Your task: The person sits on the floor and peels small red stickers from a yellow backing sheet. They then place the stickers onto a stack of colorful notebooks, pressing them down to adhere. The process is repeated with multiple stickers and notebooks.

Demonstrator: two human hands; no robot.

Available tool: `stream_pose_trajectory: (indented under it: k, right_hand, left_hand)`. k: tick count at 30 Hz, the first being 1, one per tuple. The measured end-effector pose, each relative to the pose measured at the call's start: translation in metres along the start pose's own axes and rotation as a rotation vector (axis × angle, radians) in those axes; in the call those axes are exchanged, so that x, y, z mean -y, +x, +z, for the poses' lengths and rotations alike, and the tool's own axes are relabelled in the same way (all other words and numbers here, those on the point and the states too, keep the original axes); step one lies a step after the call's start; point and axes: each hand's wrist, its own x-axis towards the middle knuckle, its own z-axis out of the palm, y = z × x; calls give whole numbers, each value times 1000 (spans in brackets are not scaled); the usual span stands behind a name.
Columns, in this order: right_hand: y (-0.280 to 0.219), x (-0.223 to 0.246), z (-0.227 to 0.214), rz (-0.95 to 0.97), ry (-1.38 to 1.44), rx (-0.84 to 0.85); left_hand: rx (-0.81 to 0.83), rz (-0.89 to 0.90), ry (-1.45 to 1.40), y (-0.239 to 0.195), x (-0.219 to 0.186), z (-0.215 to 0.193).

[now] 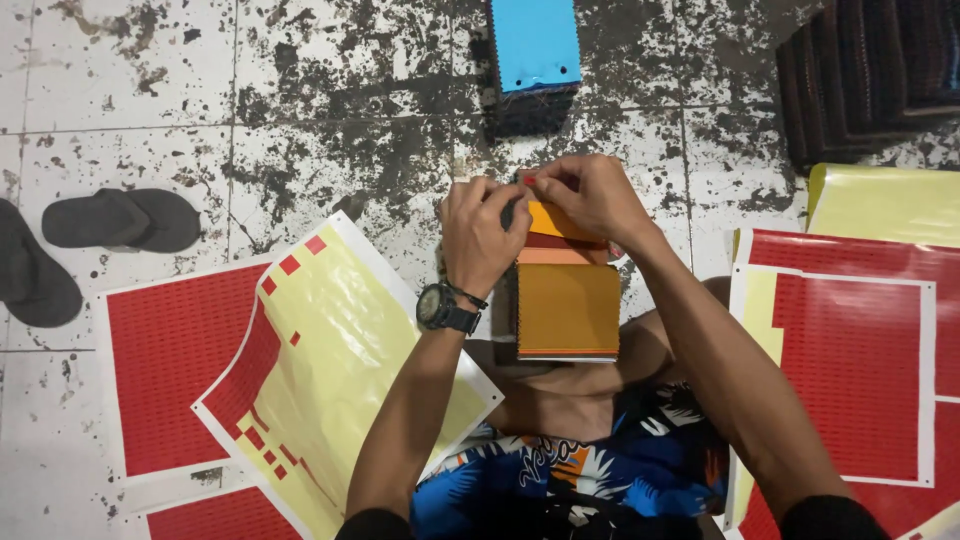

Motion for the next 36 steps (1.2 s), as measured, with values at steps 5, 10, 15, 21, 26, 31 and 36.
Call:
stream_pose_trajectory:
  k: [5, 10, 15, 21, 26, 31, 36]
  right_hand:
    - [7, -26, 17, 8, -125, -61]
    - [10, -31, 31, 53, -266, -92]
    - [10, -36, 33, 84, -356, -108]
    - [11, -30, 5, -167, -693, -193]
    - [-3, -25, -1, -374, -774, -222]
    - [-20, -24, -2, -643, -965, -375]
    - [-48, 27, -17, -463, -680, 13]
  left_hand:
    - [-99, 118, 125, -1, 2, 7]
    - [-143, 164, 228, 1, -4, 5]
    - [-138, 207, 396, 2, -11, -1]
    - [-108, 188, 406, 0, -11, 0]
    - [-72, 144, 291, 4, -8, 1]
    - [-56, -114, -119, 4, 3, 10]
    - [-116, -340, -934, 23, -13, -20]
